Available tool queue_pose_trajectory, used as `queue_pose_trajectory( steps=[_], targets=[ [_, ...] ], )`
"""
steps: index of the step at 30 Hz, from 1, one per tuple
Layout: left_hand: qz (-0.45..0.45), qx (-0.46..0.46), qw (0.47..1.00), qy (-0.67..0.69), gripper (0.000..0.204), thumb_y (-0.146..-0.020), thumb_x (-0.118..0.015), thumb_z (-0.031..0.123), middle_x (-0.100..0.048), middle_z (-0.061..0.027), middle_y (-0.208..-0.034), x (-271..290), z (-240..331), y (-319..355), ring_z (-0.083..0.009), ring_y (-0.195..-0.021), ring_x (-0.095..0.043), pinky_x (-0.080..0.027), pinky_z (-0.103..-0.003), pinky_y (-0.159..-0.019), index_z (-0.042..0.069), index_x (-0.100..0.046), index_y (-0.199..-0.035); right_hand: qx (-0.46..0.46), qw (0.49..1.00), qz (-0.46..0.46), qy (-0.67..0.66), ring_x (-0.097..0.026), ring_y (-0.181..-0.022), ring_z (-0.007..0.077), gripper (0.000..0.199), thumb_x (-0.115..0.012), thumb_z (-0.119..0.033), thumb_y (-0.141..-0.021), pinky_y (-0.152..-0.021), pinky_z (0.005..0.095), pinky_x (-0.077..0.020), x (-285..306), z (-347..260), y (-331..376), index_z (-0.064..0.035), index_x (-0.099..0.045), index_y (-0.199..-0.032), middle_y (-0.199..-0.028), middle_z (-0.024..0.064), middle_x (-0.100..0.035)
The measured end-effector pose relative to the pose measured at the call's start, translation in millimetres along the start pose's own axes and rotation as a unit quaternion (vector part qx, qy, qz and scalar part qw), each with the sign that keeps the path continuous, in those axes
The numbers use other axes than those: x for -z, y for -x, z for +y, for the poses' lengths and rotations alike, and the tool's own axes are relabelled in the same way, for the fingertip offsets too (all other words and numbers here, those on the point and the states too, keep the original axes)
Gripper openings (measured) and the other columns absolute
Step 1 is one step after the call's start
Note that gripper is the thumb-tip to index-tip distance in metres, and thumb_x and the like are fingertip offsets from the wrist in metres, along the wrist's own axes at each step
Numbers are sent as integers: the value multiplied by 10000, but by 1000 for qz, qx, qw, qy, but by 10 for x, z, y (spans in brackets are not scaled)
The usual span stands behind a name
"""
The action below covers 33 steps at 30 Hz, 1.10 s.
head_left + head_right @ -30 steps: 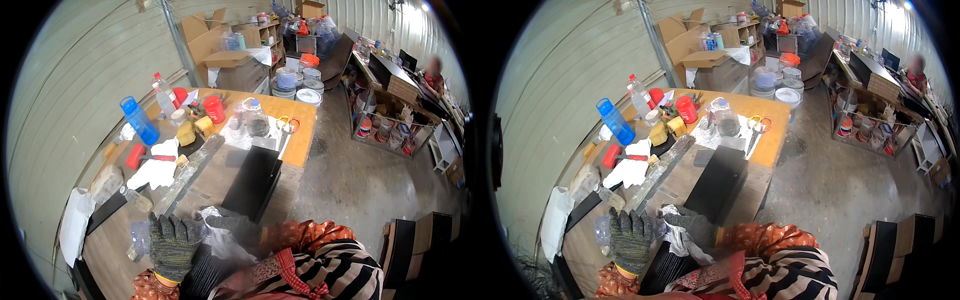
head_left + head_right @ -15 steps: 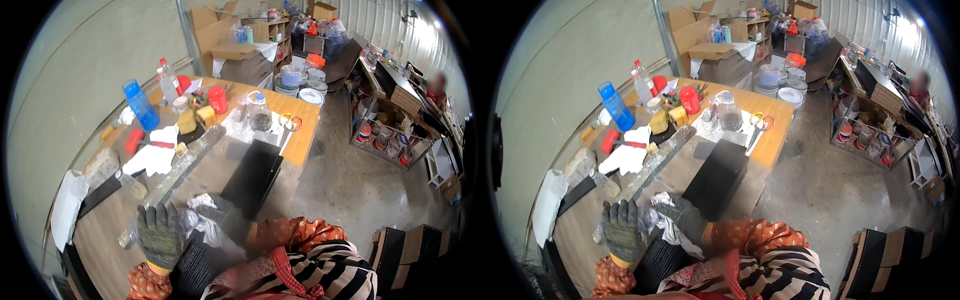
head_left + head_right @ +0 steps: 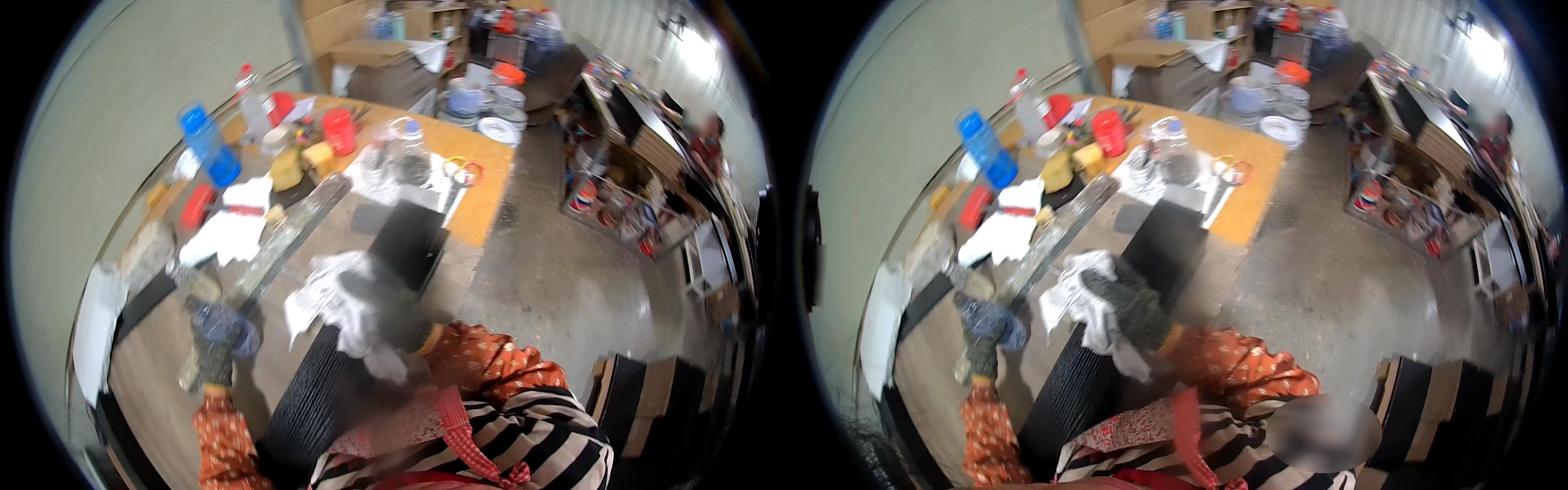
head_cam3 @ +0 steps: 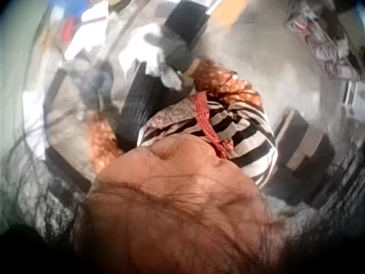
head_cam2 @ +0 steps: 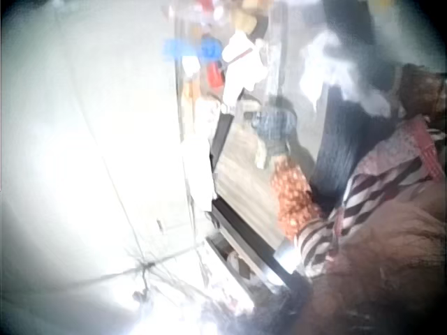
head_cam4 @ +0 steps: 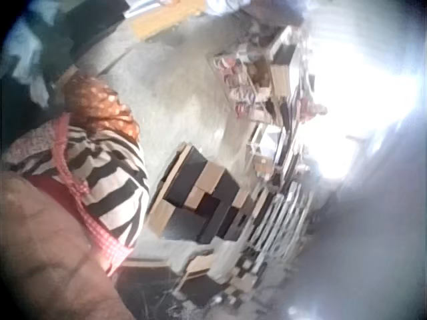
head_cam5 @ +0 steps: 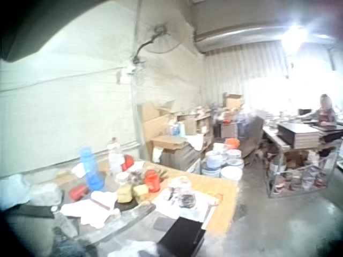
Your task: The person wipes the surface of long black wood planks with a white cloth, repeatedly flipping and repositioning each plank to clean both sides. The person handles the planks one at a time, wiping along the grain and edges, then stacking them on the workbench.
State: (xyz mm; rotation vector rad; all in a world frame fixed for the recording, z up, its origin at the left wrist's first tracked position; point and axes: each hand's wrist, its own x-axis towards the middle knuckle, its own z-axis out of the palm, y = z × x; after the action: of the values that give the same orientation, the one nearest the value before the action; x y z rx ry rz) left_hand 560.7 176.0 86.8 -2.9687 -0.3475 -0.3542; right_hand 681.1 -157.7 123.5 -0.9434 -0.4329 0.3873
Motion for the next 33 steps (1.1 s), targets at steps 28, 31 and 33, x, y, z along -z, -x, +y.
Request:
queue_pose_trajectory(
  steps=[28, 31, 33],
  targets=[
    [-70, 140, 972, 174, 1164, -507, -847, 528, -509, -199, -1382, 1184, 1221, 2106, -407, -1268, -485, -316, -556, -1124, 56, -389, -1468, 359, 408, -472, 694, -526, -1267, 311, 511, -587, -371, -922, -1051, 481, -412, -132, 108, 55, -125, -535, -1367, -1350, 163, -553],
    [-76, 153, 970, 172, 1153, -500, -851, 513, -515, -195, -1373, 1185, 1255, 2106, -408, -1260, -489, -326, -548, -1121, 84, -397, -1468, 244, 506, -385, 733, -541, -1195, 385, 497, -628, -300, -903, -999, 485, -428, 145, -116, -229, -69, -545, -1334, -1313, 192, -568],
    [-92, 151, 969, 171, 1145, -492, -854, 502, -519, -191, -1368, 1237, 1272, 2026, -409, -1255, -491, -333, -541, -1118, 101, -404, -1466, 190, 516, -400, 733, -540, -1221, 375, 493, -625, -270, -900, -1023, 479, -430, -119, -134, -115, -24, -545, -1321, -1316, 195, -570]
  ],
)
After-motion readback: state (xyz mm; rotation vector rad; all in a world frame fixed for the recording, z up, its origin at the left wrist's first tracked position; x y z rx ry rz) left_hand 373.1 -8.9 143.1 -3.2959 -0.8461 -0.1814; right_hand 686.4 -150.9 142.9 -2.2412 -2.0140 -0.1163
